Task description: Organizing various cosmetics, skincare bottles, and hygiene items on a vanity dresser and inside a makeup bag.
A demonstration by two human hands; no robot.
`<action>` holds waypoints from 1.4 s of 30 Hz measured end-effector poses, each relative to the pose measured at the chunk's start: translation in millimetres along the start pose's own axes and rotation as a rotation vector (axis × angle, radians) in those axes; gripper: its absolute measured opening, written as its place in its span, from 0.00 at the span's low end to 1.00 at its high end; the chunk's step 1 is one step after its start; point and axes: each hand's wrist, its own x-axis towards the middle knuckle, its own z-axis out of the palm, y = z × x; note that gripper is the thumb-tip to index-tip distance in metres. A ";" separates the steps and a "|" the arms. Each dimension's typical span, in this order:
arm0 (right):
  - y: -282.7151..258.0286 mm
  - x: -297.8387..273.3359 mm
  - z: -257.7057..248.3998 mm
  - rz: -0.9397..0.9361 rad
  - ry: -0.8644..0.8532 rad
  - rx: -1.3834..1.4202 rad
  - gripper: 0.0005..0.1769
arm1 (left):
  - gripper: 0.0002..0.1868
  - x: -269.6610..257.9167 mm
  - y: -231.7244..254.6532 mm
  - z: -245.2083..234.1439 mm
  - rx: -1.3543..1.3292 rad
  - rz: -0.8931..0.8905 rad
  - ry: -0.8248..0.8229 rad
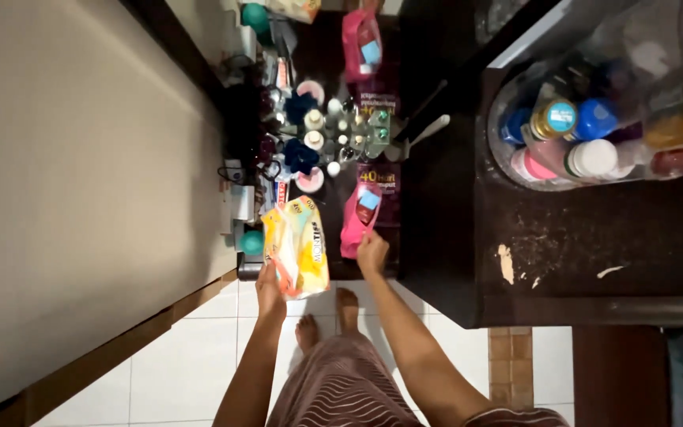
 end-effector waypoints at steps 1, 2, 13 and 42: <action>-8.8 -4.2 1.8 0.000 -0.006 0.005 0.09 | 0.24 1.0 2.7 0.9 0.003 0.003 0.007; -16.6 -7.7 4.5 -0.015 -0.019 0.083 0.07 | 0.25 3.2 4.3 1.9 -0.001 -0.008 0.029; -28.8 18.3 60.5 0.217 -0.131 0.010 0.13 | 0.26 -2.1 22.7 -0.7 -0.009 -0.169 0.084; 97.3 51.3 84.4 1.020 0.066 0.914 0.36 | 0.45 119.6 -110.5 111.1 0.961 0.625 -0.014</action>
